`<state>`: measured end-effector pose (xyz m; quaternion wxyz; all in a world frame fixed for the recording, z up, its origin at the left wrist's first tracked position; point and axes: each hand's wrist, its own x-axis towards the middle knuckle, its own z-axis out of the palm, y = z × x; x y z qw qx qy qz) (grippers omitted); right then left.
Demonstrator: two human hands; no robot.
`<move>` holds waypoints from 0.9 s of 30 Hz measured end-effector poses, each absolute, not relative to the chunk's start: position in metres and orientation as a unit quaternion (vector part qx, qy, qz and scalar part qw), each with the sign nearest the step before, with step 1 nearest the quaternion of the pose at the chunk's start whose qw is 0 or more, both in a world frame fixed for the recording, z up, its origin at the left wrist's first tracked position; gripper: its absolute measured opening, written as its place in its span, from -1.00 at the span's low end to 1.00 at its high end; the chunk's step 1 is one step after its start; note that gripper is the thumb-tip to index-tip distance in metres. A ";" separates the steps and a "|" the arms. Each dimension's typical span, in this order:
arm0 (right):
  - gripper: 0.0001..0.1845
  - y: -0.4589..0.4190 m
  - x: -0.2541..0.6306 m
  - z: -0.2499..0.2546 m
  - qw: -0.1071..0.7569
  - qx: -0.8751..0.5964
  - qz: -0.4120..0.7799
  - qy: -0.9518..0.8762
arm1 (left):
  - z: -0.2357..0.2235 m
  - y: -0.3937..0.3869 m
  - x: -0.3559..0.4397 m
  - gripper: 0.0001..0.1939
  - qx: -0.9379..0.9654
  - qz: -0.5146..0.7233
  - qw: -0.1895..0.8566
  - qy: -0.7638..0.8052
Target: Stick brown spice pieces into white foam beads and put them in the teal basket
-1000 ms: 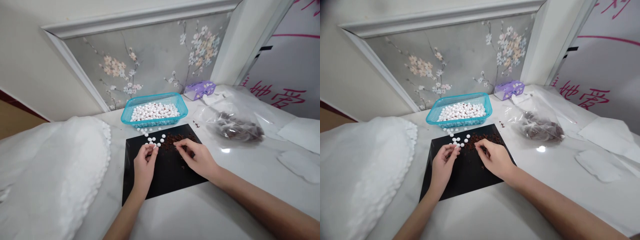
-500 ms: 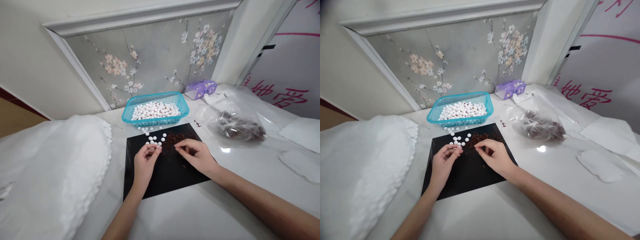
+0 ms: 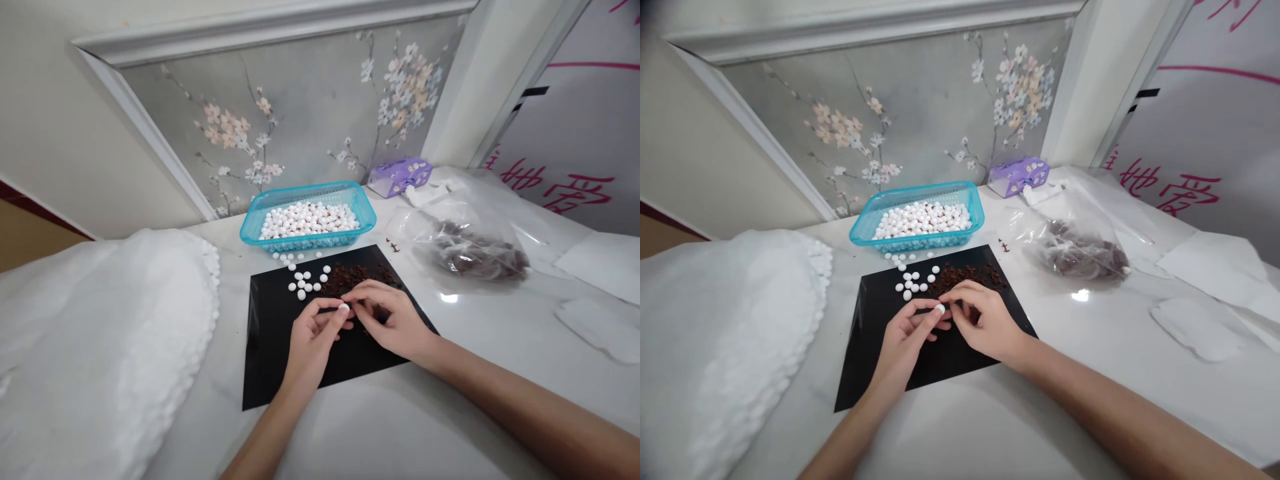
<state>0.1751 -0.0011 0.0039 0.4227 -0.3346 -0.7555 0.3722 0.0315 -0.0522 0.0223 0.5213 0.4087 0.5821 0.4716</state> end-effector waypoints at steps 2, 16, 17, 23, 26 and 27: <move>-0.80 0.000 0.175 0.003 0.420 -0.335 0.375 -0.756 | 0.021 -0.052 0.030 -0.75 0.409 0.481 0.518 0.578; -0.80 0.004 0.175 0.005 0.383 -0.370 0.494 -0.688 | 0.019 -0.050 0.028 -0.73 0.399 0.505 0.488 0.590; -0.78 0.003 0.175 0.006 0.374 -0.373 0.522 -0.670 | 0.019 -0.050 0.027 -0.73 0.398 0.505 0.489 0.589; -0.71 0.002 0.175 0.007 0.355 -0.370 0.581 -0.632 | 0.017 -0.049 0.026 -0.67 0.379 0.511 0.493 0.593; -0.71 0.002 0.175 0.007 0.355 -0.363 0.573 -0.643 | 0.018 -0.049 0.026 -0.69 0.381 0.508 0.494 0.594; -0.71 0.002 0.175 0.007 0.356 -0.361 0.572 -0.645 | 0.018 -0.049 0.026 -0.71 0.386 0.506 0.494 0.593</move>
